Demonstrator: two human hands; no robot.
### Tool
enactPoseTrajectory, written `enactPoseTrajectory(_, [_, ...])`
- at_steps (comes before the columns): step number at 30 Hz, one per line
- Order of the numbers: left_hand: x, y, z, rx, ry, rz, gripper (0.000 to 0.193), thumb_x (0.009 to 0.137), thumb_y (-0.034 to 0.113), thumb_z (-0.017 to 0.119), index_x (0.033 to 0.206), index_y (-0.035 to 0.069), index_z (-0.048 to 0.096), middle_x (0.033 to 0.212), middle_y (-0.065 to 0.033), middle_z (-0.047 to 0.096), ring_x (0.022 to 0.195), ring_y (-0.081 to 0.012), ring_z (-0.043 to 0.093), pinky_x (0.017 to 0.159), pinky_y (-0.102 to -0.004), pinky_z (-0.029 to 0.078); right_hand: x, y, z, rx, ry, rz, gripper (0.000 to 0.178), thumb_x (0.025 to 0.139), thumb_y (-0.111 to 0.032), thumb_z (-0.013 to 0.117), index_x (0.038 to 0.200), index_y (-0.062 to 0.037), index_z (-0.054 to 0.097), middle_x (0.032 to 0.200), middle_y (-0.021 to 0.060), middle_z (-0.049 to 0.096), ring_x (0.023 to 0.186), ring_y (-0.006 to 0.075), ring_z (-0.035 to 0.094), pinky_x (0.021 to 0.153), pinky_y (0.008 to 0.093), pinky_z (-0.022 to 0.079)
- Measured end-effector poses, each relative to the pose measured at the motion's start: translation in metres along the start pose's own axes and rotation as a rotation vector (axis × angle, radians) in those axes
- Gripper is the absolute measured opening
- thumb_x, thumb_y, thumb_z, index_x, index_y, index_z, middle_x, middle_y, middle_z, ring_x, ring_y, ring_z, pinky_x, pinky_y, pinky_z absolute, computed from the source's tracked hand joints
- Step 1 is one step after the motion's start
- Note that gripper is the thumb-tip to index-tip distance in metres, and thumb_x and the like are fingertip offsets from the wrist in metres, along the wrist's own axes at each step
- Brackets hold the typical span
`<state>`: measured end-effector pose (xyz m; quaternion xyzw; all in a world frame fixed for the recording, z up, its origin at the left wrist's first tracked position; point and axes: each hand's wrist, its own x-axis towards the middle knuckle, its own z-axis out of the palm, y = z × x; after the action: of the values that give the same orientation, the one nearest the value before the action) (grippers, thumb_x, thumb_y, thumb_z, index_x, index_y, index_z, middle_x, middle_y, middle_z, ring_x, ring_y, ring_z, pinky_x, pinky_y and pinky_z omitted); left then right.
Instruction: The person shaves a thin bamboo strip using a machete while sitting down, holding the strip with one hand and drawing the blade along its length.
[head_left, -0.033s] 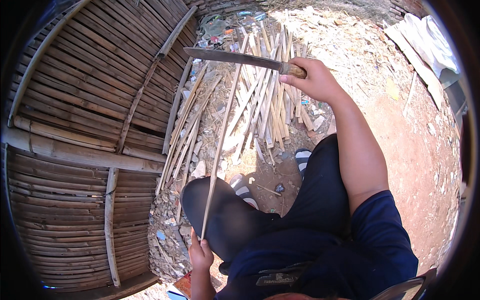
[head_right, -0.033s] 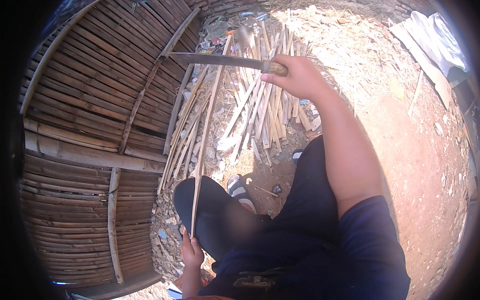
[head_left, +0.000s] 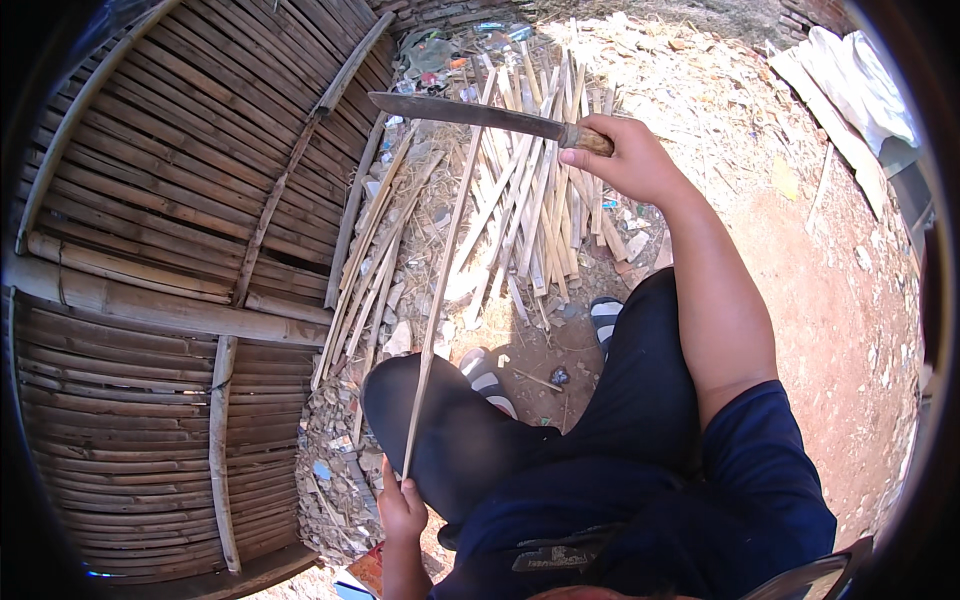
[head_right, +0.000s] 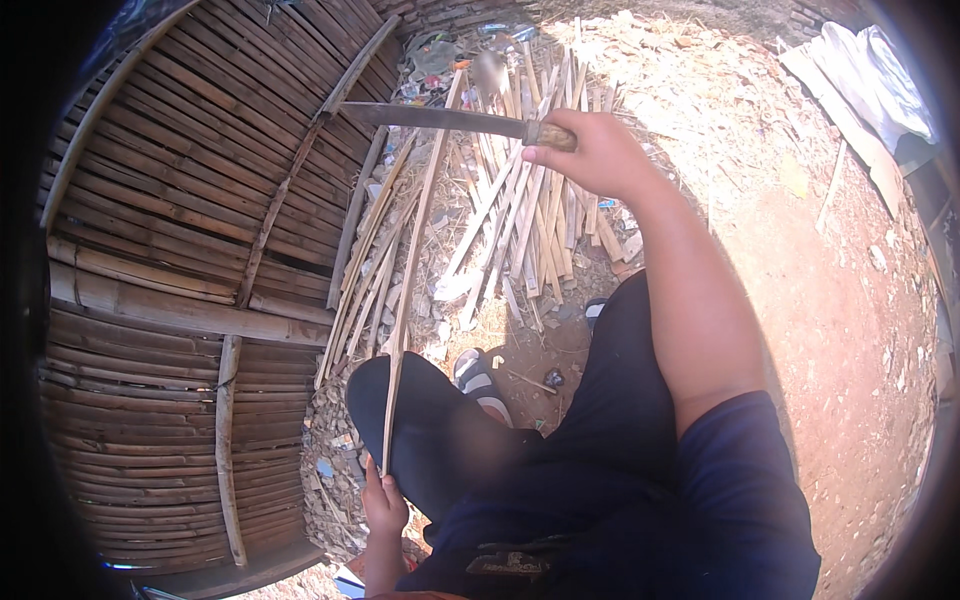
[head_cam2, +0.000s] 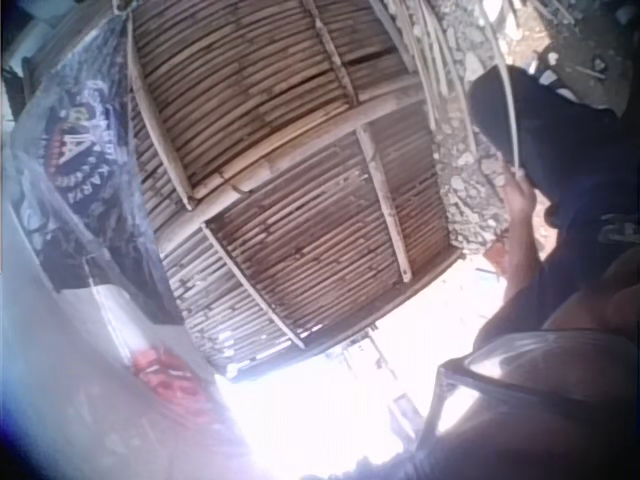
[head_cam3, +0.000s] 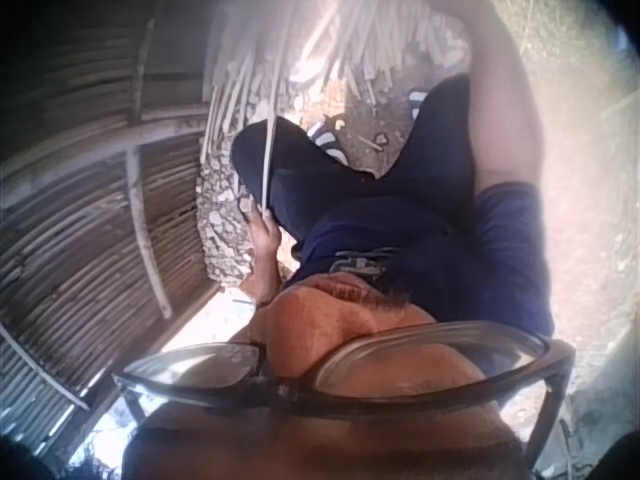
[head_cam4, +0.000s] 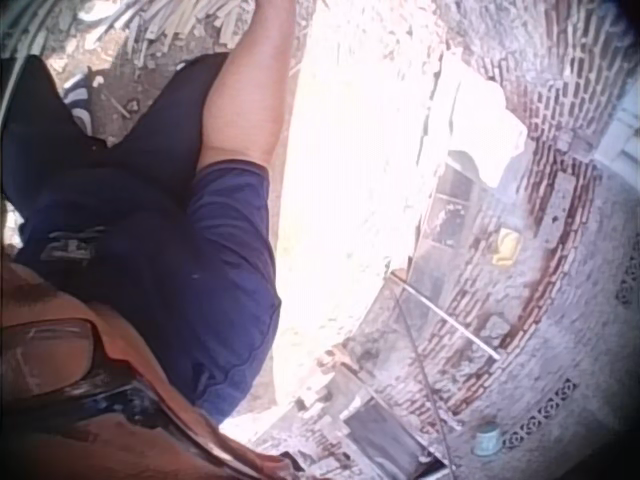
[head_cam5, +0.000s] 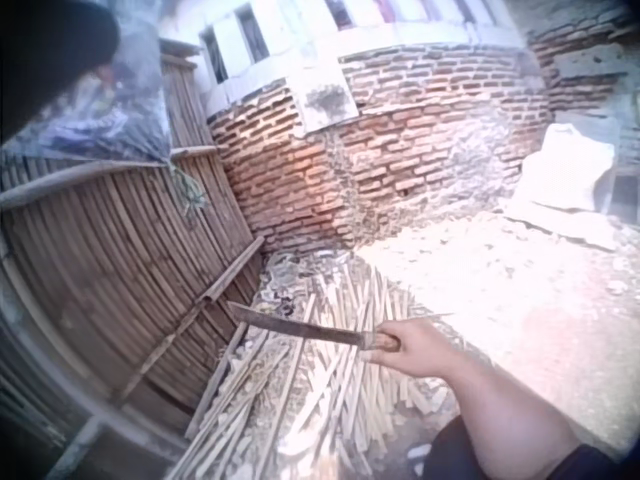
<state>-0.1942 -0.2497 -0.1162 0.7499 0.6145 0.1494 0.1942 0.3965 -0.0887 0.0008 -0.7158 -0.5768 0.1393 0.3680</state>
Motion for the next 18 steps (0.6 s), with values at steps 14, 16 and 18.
enactPoseTrajectory(14, [-0.001, 0.003, 0.004, 0.055, 0.026, 0.003, 0.071, 0.11, 0.044, 0.039, 0.147, -0.016, 0.042, 0.09, -0.0342, 0.071, 0.083, -0.0524, 0.072, 0.071, -0.0544, 0.056, 0.0, 0.007, -0.006, 0.109, -0.2, 0.112, 0.083, 0.092, -0.068, 0.068, 0.137, 0.0019, 0.063, 0.1, 0.0176, 0.071, 0.082, 0.0241, 0.07, 0.077, 0.0416, 0.057])
enactPoseTrajectory(16, [-0.001, 0.007, 0.005, 0.065, 0.034, -0.011, 0.071, 0.11, 0.045, 0.039, 0.147, -0.016, 0.043, 0.091, -0.0346, 0.071, 0.084, -0.0527, 0.071, 0.071, -0.055, 0.056, -0.003, 0.0, -0.008, 0.142, -0.224, 0.124, 0.072, 0.094, -0.066, 0.068, 0.123, -0.0006, 0.064, 0.087, 0.0095, 0.065, 0.073, 0.0181, 0.064, 0.067, 0.0369, 0.054])
enactPoseTrajectory(18, [-0.004, 0.006, 0.006, 0.092, 0.05, -0.027, 0.072, 0.11, 0.045, 0.039, 0.147, -0.016, 0.043, 0.09, -0.0346, 0.07, 0.083, -0.0527, 0.071, 0.07, -0.0551, 0.056, -0.005, -0.008, -0.008, 0.235, -0.203, 0.153, 0.055, 0.096, -0.06, 0.07, 0.096, -0.0051, 0.065, 0.071, -0.0015, 0.054, 0.062, 0.01, 0.053, 0.056, 0.0297, 0.047])
